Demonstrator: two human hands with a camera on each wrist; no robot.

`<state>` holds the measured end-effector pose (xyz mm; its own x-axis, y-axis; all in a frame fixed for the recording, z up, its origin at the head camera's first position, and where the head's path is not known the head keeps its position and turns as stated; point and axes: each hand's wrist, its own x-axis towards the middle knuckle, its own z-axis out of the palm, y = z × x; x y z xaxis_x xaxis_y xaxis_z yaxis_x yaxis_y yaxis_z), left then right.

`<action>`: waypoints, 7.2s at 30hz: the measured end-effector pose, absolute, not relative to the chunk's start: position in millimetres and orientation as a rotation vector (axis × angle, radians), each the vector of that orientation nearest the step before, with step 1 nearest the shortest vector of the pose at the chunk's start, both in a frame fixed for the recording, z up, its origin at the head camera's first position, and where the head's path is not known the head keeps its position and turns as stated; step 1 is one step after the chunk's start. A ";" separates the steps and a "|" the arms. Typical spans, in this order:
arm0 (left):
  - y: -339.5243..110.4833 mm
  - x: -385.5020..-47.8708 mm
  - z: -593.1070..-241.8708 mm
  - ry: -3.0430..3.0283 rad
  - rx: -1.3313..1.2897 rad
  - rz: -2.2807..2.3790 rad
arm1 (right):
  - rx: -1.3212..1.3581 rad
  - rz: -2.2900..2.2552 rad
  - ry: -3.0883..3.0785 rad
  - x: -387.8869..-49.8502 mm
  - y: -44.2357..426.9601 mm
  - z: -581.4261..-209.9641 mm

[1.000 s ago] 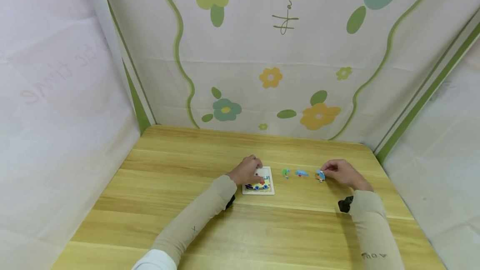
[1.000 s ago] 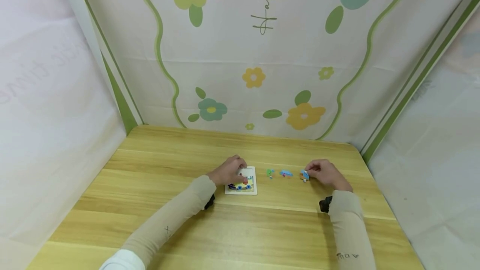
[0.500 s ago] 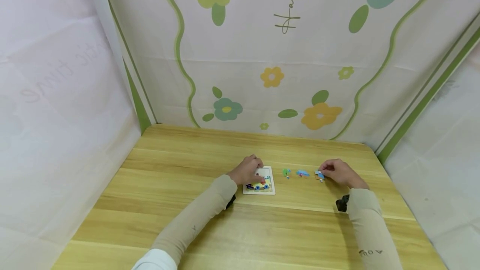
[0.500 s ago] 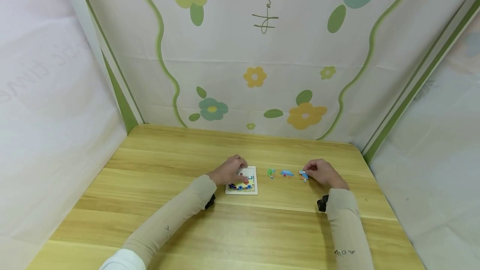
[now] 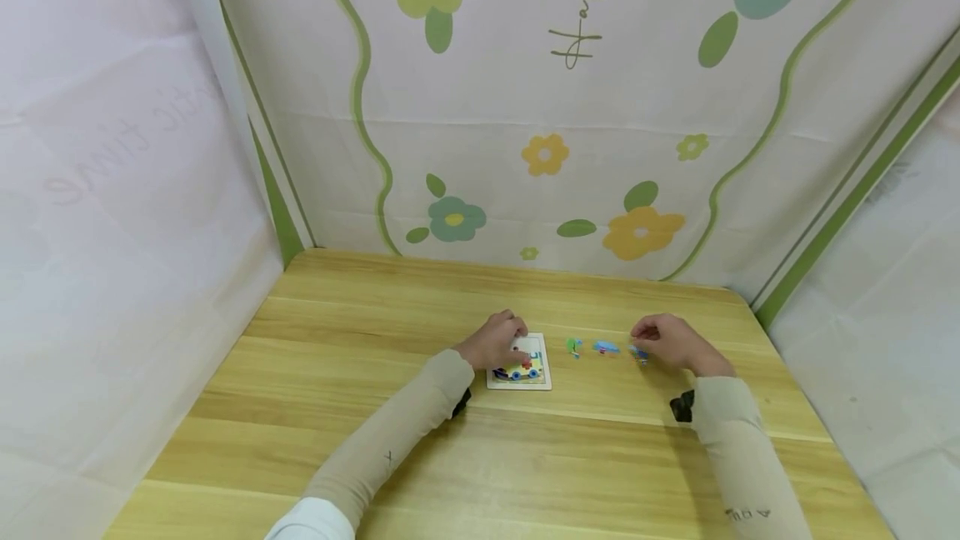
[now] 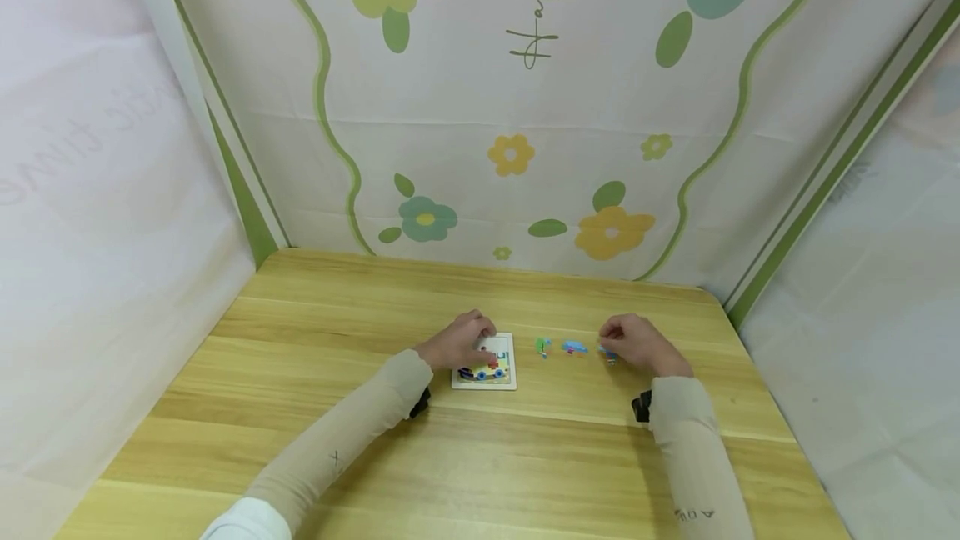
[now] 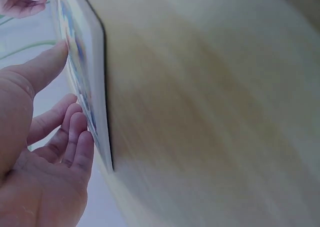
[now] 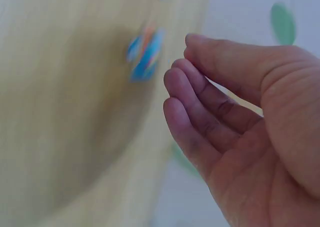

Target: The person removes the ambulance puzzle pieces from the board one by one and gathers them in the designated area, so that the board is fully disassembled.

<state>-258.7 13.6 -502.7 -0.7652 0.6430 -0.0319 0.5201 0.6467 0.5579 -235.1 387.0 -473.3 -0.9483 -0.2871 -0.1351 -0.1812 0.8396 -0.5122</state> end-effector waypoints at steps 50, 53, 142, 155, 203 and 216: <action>-38.5 -238.0 -504.4 2.671 1.002 0.747 | -1.042 -0.479 2.644 -241.5 170.4 -474.7; -37.9 -237.5 -503.2 2.670 0.997 0.741 | -1.036 -0.475 2.658 -240.9 169.4 -474.2; -37.7 -232.5 -492.4 2.638 0.975 0.698 | -0.641 -0.779 2.772 -216.5 298.4 -475.3; -24.2 -232.7 -489.7 2.655 0.996 0.642 | -0.727 -0.689 2.711 -228.2 244.6 -461.1; -16.0 -239.0 -499.7 2.626 0.956 0.718 | -0.745 -0.724 2.669 -245.1 194.8 -484.6; -14.6 -236.1 -497.5 2.634 0.931 0.692 | -0.736 -0.785 2.632 -247.9 197.0 -480.2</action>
